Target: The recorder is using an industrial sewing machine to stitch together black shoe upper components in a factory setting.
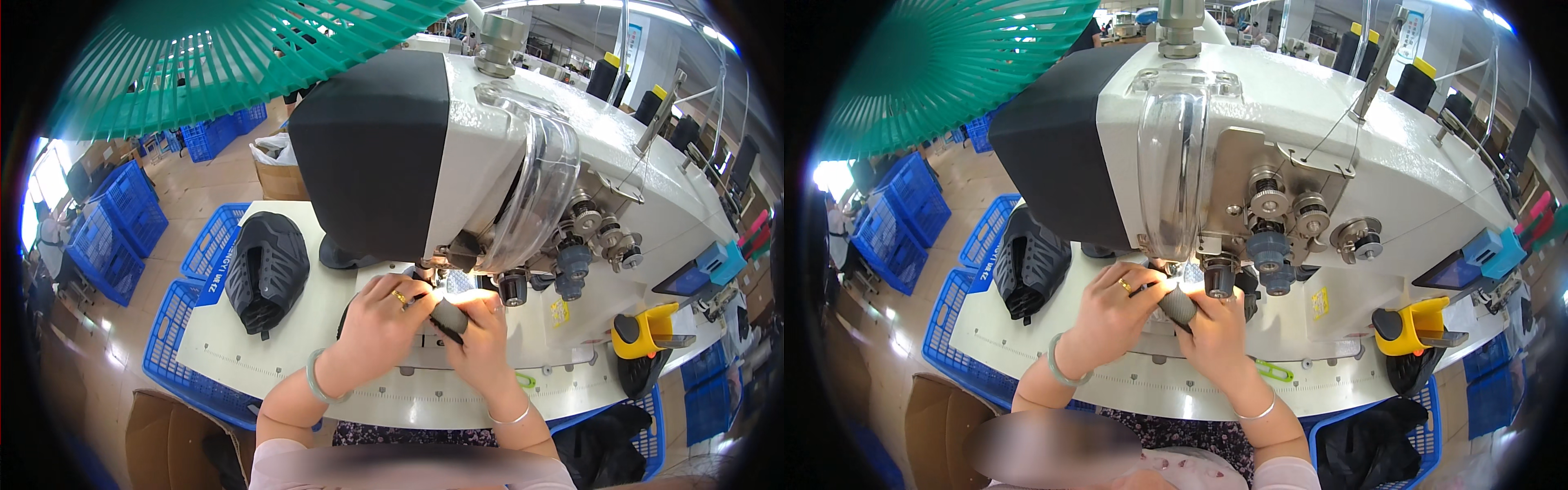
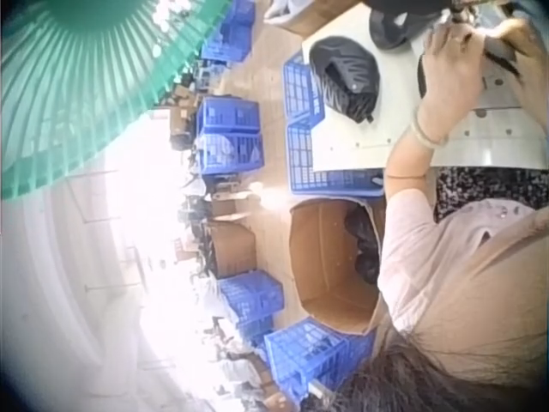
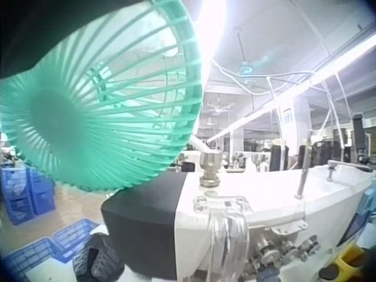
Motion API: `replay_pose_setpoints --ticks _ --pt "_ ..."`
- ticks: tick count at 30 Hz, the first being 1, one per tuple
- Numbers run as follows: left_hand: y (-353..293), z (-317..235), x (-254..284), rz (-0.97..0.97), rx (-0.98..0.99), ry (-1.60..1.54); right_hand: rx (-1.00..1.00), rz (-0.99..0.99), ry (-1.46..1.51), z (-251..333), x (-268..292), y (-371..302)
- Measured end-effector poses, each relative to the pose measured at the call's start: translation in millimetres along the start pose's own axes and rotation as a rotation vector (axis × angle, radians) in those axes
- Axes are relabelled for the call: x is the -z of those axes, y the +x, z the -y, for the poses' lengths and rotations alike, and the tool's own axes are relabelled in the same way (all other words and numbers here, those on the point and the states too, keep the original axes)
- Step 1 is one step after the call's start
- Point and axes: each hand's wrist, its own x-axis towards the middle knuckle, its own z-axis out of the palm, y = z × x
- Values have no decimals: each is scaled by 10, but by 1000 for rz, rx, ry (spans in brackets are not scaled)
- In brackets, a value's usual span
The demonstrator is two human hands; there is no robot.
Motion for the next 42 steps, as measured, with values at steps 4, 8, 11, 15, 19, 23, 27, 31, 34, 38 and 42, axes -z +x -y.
replay_pose_setpoints --ticks 4,8,11,15,19,23,27,31,34,38,42 --pt "35 78 -61 -62 186 -193 -65 2 132 -49 21 64" --pt "62 24 -168 -146 277 -216 -43 66 154 -90 83 78" --pt "9 -22 -157 -147 155 -65 -57 126 194 -111 121 94" --pt "-60 41 -74 -71 14 -49 37 147 103 -119 188 69" --pt "-76 59 -53 -28 -41 -4 32 118 0 -131 179 3" --pt "-84 22 -42 13 7 10 6 88 34 -204 129 -47" --pt "-76 -16 -29 28 7 37 -8 74 66 -255 113 -68" --pt "-64 -36 -16 43 17 63 -16 79 92 -254 106 -71" --pt "-47 -14 -14 41 15 71 -21 83 89 -245 103 -73" --pt "-13 54 -20 46 -17 56 -20 108 58 -226 94 -77" --pt "-10 46 -16 51 -29 30 13 106 -6 -184 89 -67"
